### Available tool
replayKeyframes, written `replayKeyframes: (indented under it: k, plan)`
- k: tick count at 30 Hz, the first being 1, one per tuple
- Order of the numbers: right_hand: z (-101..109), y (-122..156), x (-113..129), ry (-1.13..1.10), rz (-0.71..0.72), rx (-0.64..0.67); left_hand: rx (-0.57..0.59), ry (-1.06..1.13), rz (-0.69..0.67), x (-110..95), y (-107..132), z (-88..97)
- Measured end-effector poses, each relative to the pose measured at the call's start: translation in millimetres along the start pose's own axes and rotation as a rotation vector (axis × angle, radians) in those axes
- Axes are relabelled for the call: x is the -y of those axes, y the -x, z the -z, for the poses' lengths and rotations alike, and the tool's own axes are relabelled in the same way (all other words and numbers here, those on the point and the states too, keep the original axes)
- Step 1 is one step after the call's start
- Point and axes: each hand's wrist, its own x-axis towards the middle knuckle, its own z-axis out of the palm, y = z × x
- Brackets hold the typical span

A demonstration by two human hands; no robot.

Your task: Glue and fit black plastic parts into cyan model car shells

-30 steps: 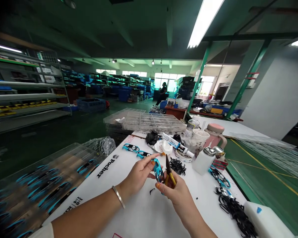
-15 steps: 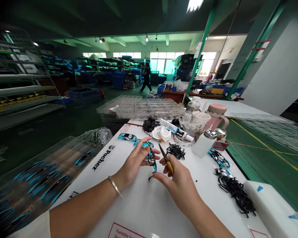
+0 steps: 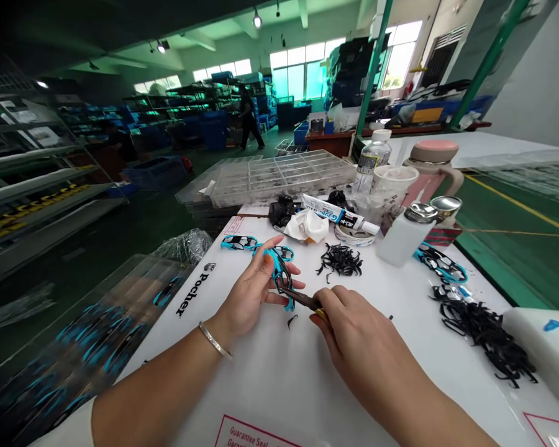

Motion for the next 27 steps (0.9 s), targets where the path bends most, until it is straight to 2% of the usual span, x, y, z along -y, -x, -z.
replayKeyframes:
  k: [10, 18, 27]
  plan:
    - [2.1, 1.2, 3.9, 0.161, -0.059, 0.042, 0.071, -0.328, -0.078, -4.3, 2.8, 1.4]
    - [4.5, -1.0, 5.1, 0.174, -0.085, 0.134, 0.170, -0.281, -0.033, -4.5, -0.1, 5.8]
    - [5.0, -0.6, 3.6, 0.179, -0.063, 0.104, 0.230, -0.300, -0.062, -2.4, -1.7, 9.4]
